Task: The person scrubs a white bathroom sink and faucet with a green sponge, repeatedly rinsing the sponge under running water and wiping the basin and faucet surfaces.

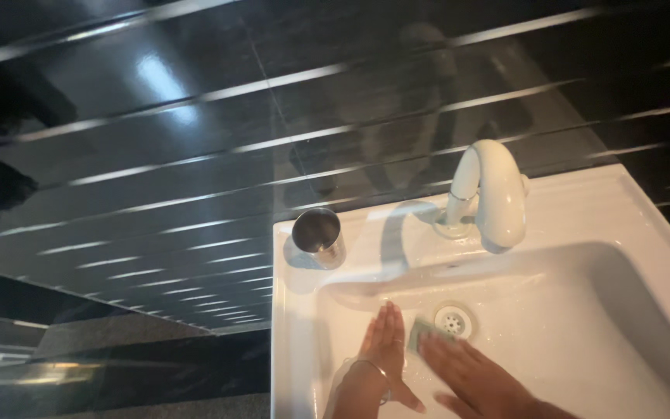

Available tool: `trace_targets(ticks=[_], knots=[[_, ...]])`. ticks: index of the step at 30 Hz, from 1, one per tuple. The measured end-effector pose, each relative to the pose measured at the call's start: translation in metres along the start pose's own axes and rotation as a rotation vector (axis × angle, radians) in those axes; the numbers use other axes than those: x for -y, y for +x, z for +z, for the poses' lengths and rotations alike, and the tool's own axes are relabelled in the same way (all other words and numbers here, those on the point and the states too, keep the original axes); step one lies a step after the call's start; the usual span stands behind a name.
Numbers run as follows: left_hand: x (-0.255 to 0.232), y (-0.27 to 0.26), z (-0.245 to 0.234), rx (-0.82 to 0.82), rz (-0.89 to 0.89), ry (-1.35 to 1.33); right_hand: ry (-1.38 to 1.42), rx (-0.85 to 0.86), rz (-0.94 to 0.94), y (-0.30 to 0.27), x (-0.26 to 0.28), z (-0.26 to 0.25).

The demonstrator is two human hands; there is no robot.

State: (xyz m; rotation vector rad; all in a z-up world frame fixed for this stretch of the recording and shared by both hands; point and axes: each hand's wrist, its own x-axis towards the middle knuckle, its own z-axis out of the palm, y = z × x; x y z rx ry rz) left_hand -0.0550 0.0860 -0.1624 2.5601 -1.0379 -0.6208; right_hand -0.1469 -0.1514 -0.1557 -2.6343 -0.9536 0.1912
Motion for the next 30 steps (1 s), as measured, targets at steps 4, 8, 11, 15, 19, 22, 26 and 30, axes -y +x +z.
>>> trace_targets(ticks=[4, 8, 11, 15, 19, 22, 26, 30], knots=[[-0.011, -0.006, -0.024, 0.154, -0.071, 0.096, 0.033, 0.371, -0.002, -0.036, -0.026, -0.039], [-0.021, 0.002, -0.023, 0.135, -0.171, 0.165, -0.181, -0.104, 0.114, -0.020, -0.030, -0.056], [-0.012, 0.010, -0.015, 0.091, -0.134, 0.127, -0.129, -0.246, 0.306, 0.018, 0.010, -0.025], [0.003, 0.014, -0.028, 0.204, -0.060, 0.200, 0.067, -0.382, 0.152, 0.020, 0.054, -0.011], [-0.013, 0.005, -0.051, 0.293, -0.070, 0.271, 0.226, 0.143, -0.045, -0.010, 0.058, -0.029], [-0.021, -0.001, -0.061, 0.298, -0.083, 0.262, 0.147, 0.170, -0.038, -0.032, 0.023, -0.047], [-0.021, -0.001, -0.060, 0.325, -0.084, 0.289, -0.033, -0.033, 0.324, -0.022, 0.013, -0.035], [-0.016, -0.006, -0.051, 0.312, -0.078, 0.255, -0.017, -0.300, 0.360, 0.025, 0.040, -0.015]])
